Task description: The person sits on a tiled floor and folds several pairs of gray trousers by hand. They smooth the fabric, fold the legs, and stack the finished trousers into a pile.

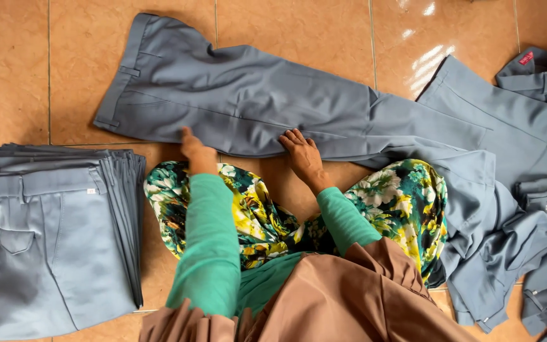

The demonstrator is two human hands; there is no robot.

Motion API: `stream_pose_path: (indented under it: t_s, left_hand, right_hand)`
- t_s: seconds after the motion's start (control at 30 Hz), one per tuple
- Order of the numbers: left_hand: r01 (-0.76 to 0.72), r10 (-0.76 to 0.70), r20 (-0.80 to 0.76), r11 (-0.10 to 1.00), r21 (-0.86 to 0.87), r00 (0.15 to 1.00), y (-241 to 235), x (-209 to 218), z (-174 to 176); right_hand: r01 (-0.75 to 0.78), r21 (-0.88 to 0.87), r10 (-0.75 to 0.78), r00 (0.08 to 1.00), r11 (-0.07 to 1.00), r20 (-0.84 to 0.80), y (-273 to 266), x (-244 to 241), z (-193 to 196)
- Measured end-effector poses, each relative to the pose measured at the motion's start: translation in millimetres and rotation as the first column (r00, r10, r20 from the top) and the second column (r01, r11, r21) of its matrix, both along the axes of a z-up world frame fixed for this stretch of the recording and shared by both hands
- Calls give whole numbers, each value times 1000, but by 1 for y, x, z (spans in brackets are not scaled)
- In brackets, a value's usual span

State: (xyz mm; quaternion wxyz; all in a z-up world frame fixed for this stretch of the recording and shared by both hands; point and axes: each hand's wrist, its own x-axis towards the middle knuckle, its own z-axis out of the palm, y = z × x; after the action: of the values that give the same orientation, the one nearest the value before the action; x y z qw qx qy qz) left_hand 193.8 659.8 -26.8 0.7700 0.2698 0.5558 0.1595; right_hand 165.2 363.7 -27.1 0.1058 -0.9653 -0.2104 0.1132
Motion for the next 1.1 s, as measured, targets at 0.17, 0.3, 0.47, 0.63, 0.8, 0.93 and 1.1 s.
stream_pose_path:
  t_s: [0.17, 0.3, 0.47, 0.63, 0.8, 0.93, 1.1]
  left_hand:
    - [282, -303, -78, 936, -211, 950, -129, -19, 40]
    - [446, -458, 45, 832, -330, 888, -181, -20, 50]
    - [413, -343, 232, 776, -476, 910, -138, -2, 8]
    - [294, -187, 267, 843, -451, 946, -65, 17, -41]
    - [135, -47, 240, 921, -365, 970, -21, -3, -30]
    - [43, 42, 234, 938, -345, 971, -12, -6, -51]
    - [130, -34, 275, 931, -342, 961, -87, -22, -73]
  right_hand:
    - [22, 88, -53, 928, 996, 370, 10, 9, 4]
    - [12, 69, -46, 864, 998, 502, -7, -5, 10]
    - [38, 61, -67, 807, 997, 587, -65, -7, 25]
    - [0, 97, -61, 779, 995, 624, -96, -6, 42]
    - [-41, 118, -15, 898, 992, 440, -101, -16, 63]
    - [23, 285, -114, 945, 958, 306, -124, -19, 79]
    - [57, 314, -178, 911, 948, 372, -120, -18, 57]
